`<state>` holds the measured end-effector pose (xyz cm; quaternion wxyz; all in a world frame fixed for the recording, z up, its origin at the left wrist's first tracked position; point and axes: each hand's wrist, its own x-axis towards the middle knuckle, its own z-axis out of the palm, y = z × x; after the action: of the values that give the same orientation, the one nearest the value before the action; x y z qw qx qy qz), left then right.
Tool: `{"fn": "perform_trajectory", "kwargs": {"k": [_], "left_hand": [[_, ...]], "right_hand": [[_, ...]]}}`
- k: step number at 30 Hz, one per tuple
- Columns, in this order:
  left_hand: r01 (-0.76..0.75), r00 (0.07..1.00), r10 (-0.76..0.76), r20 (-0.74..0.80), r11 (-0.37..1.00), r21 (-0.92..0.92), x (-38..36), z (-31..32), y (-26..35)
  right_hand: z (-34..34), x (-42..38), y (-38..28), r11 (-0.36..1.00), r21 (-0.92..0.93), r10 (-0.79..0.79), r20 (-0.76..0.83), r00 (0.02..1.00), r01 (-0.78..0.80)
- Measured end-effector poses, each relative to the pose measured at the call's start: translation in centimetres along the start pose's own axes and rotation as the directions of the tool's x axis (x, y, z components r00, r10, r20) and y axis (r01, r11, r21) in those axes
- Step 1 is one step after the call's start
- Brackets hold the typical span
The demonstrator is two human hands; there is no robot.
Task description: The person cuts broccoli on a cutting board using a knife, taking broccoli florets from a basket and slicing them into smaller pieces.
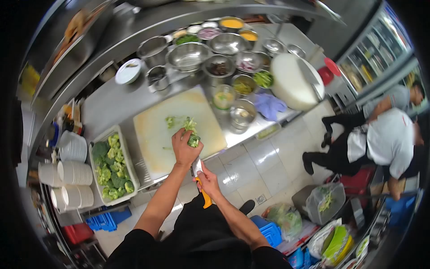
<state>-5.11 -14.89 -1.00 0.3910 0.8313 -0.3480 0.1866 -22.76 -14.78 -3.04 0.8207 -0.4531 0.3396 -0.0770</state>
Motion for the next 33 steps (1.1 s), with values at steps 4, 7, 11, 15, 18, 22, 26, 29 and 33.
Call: {"fn": "perform_trajectory", "kwargs": {"k": [4, 7, 11, 15, 18, 22, 26, 29, 33], "left_hand": [[-0.173, 0.981, 0.183, 0.070, 0.976, -0.132, -1.2, 2.5, 9.9], [-0.274, 0.932, 0.318, 0.174, 0.933, -0.235, -5.1, 5.4, 19.7], [-0.382, 0.765, 0.569, 0.302, 0.778, -0.499, -14.3, 10.4, 36.0], [-0.269, 0.536, 0.800, 0.268, 0.463, -0.844, -27.3, 18.8, 51.6], [-0.207, 0.261, 0.827, 0.498, 0.552, -0.808, -34.6, 22.8, 64.4], [-0.005, 0.255, 0.738, 0.625, 0.647, -0.763, -38.0, 22.1, 74.0], [0.042, 0.269, 0.810, 0.521, 0.530, -0.847, -37.6, 20.5, 62.3], [-0.182, 0.286, 0.744, 0.604, 0.661, -0.728, -34.1, 17.1, 46.9], [-0.225, 0.692, 0.246, 0.678, 0.967, -0.122, -24.2, 9.6, 24.0]], "right_hand": [[-6.0, -4.7, -1.1, 0.986, 0.115, -0.104, -0.105, 0.989, 0.116], [-12.4, -10.3, -0.3, 0.953, 0.201, -0.181, -0.230, 0.956, 0.228], [-22.1, -19.6, 1.1, 0.853, 0.292, -0.224, -0.544, 0.809, 0.432], [-33.1, -28.6, 2.3, 0.778, 0.245, -0.111, -0.853, 0.510, 0.579], [-46.1, -34.8, -0.4, 0.716, 0.244, 0.054, -0.954, 0.296, 0.654], [-66.3, -41.2, 8.0, 0.399, 0.612, 0.346, -0.790, 0.506, 0.683], [-62.6, -44.1, 14.5, 0.540, 0.416, 0.236, -0.909, 0.343, 0.732], [-52.8, -42.1, 12.8, 0.654, 0.440, 0.174, -0.879, 0.445, 0.615], [-42.1, -34.3, 8.2, 0.811, 0.456, 0.020, -0.648, 0.761, 0.367]]}}
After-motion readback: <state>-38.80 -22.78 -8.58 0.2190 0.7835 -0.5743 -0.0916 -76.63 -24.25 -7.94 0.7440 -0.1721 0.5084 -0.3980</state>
